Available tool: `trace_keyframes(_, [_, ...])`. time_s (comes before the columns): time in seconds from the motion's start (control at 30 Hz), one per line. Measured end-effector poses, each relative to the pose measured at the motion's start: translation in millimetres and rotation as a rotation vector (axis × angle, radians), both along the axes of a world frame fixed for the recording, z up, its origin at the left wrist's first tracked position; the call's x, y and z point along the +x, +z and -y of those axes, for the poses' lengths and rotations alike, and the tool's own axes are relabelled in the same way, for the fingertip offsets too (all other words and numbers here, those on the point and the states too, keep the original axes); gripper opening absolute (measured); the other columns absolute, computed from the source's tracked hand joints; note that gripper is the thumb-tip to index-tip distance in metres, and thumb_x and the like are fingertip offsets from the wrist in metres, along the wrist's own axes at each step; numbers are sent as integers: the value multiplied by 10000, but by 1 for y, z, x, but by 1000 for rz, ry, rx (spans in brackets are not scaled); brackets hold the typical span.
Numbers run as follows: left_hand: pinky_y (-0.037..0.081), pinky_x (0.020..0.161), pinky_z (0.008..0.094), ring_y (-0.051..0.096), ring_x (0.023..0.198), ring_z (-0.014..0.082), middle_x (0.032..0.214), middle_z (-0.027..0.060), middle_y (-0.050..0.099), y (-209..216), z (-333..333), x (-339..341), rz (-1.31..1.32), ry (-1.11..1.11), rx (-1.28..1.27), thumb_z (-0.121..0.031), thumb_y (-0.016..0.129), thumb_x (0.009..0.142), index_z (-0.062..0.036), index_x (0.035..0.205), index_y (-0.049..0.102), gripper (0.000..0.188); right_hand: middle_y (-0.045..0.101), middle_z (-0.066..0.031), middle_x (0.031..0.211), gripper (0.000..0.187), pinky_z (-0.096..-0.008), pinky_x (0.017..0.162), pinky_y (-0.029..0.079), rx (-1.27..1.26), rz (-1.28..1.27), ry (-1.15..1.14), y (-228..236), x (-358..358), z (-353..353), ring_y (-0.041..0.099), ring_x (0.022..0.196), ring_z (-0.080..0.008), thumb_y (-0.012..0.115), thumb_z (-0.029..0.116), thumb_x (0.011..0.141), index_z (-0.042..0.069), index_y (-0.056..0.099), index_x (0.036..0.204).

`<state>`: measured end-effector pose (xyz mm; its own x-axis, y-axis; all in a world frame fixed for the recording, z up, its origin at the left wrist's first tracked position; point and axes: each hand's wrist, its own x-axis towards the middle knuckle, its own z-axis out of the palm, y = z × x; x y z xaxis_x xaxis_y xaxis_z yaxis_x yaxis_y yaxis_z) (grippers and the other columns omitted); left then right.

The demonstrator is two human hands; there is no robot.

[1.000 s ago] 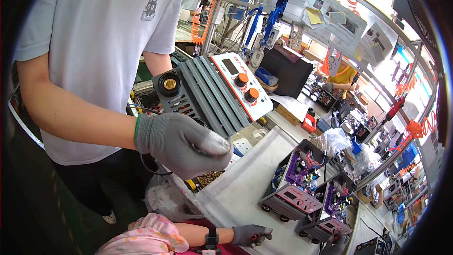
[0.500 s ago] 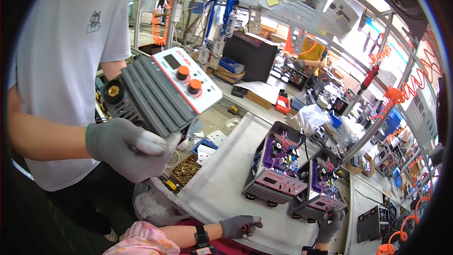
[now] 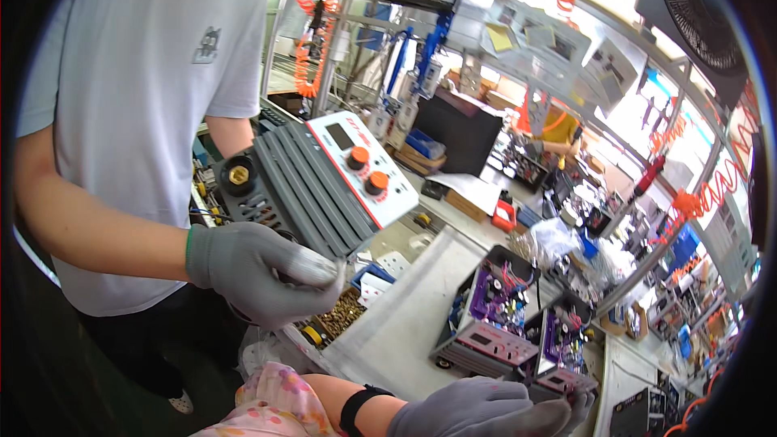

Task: Assembling front panels and cleaning internal components of welding machines.

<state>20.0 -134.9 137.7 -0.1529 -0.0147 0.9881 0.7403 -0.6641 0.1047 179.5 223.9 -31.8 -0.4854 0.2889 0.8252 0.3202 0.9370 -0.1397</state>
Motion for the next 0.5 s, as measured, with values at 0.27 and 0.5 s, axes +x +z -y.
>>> trace_keyframes(0.27, [390,437,327,487,510,213,674,41,506,29,63,-21,-87,141,133,-292,646,858,-11,1145,536,416,579,-151,943,274,-408,735,478,-38,51,-28,12,-1,20,565,848,-316,693,80,777,20,623,1035])
trace_keyframes(0.5, [393,439,326,484,512,215,682,50,502,30,90,-32,-71,172,172,-282,641,864,-11,1171,517,428,599,-158,1059,319,-374,814,470,-121,90,-46,7,-1,15,566,934,-275,692,24,766,-16,602,1070])
